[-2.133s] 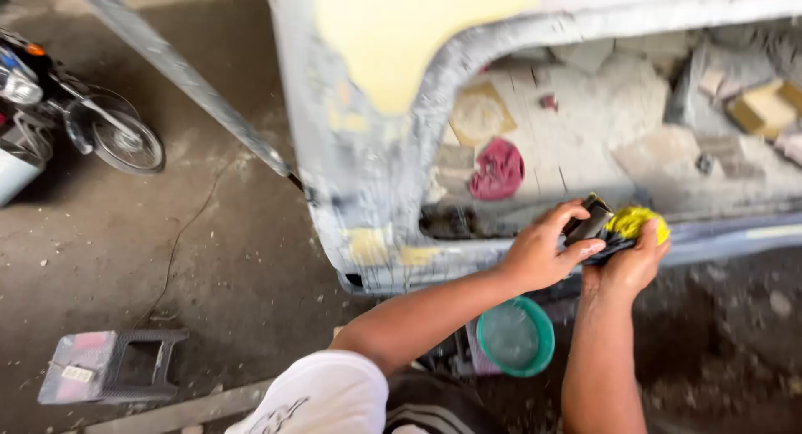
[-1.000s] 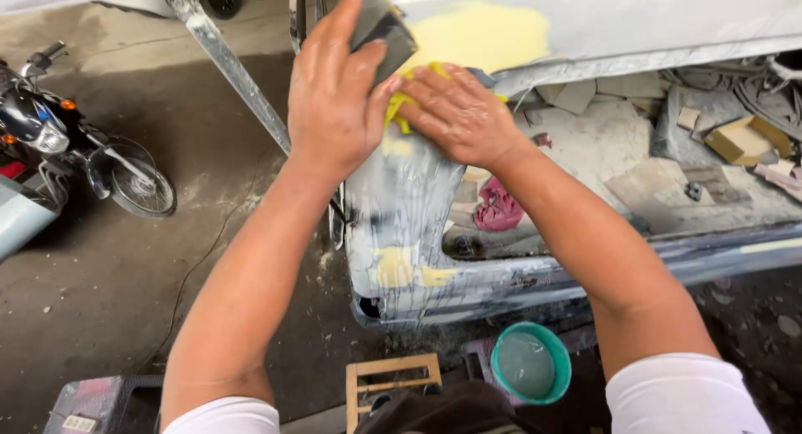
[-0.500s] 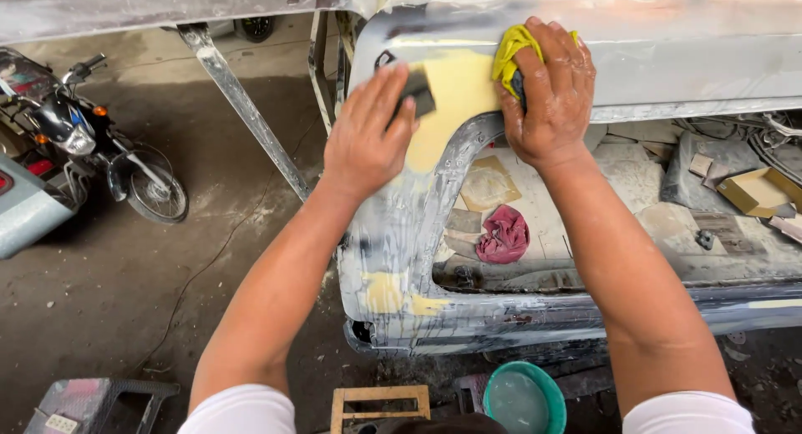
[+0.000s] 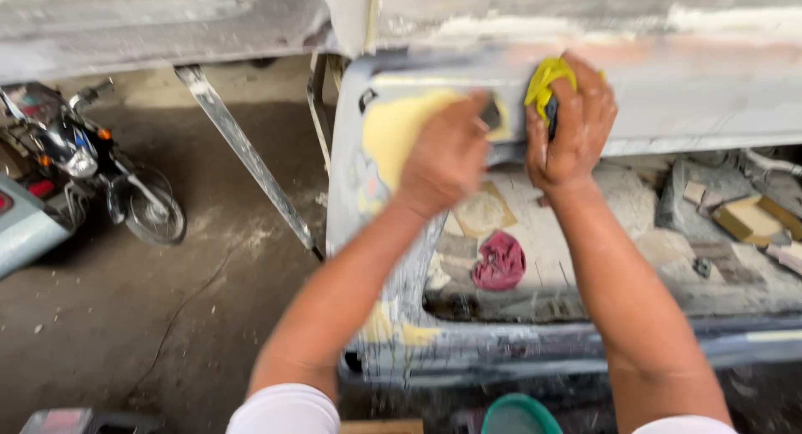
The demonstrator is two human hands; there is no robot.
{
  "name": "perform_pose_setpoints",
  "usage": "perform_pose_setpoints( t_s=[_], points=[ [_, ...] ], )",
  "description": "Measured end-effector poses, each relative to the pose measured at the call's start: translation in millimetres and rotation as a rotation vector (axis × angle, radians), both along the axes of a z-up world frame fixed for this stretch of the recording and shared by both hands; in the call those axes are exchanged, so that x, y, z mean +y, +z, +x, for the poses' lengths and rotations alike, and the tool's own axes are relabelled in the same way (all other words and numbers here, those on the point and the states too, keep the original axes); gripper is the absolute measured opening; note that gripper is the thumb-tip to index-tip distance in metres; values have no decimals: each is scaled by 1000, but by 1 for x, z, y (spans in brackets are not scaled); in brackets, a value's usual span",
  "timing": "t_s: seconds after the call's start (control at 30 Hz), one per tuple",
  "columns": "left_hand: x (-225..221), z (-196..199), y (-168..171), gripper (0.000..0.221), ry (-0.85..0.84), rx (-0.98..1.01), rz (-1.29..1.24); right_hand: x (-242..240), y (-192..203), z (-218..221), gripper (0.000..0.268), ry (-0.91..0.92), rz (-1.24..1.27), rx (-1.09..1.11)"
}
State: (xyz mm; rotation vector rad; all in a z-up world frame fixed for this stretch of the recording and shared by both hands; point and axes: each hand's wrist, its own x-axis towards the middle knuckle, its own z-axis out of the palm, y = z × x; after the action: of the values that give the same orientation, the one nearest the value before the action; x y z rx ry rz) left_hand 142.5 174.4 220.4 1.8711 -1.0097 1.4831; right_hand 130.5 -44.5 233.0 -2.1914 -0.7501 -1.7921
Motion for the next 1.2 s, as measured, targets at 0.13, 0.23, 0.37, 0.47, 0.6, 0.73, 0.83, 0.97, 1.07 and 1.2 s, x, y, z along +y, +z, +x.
perform_pose_setpoints(
  t_s=[0.13, 0.23, 0.37, 0.47, 0.6, 0.73, 0.83, 0.97, 1.07, 1.2],
  points=[
    [9, -2, 4, 11, 62, -159, 167, -8, 12, 10, 37, 42, 65, -27],
    [38, -10, -4, 12, 104, -64, 31, -19, 3, 8, 36, 9, 93, 16],
    [2, -6, -5, 8, 217, -110, -116, -20, -4, 13, 35, 6, 93, 2],
    [-47, -9, 7, 11, 81, -38, 1, -23, -2, 12, 35, 19, 91, -3],
    [-6, 0, 4, 13, 11, -99, 179, -42, -7, 13, 35, 3, 85, -7],
    [44, -7, -7, 19, 259, -97, -28, -43, -22, 13, 34, -12, -18, -43],
    [-1, -1, -1, 16, 245, -89, -20, -29, -20, 14, 34, 15, -142, -53],
    [-29, -4, 9, 12, 141, -72, 141, -27, 9, 20, 36, 76, 13, -9],
    [20, -5, -6, 20, 177, -94, 44, -40, 35, 26, 34, 60, 129, -9],
    [38, -17, -11, 17, 315, -9, -118, -28, 45, 31, 32, 2, 87, 70]
  ],
)
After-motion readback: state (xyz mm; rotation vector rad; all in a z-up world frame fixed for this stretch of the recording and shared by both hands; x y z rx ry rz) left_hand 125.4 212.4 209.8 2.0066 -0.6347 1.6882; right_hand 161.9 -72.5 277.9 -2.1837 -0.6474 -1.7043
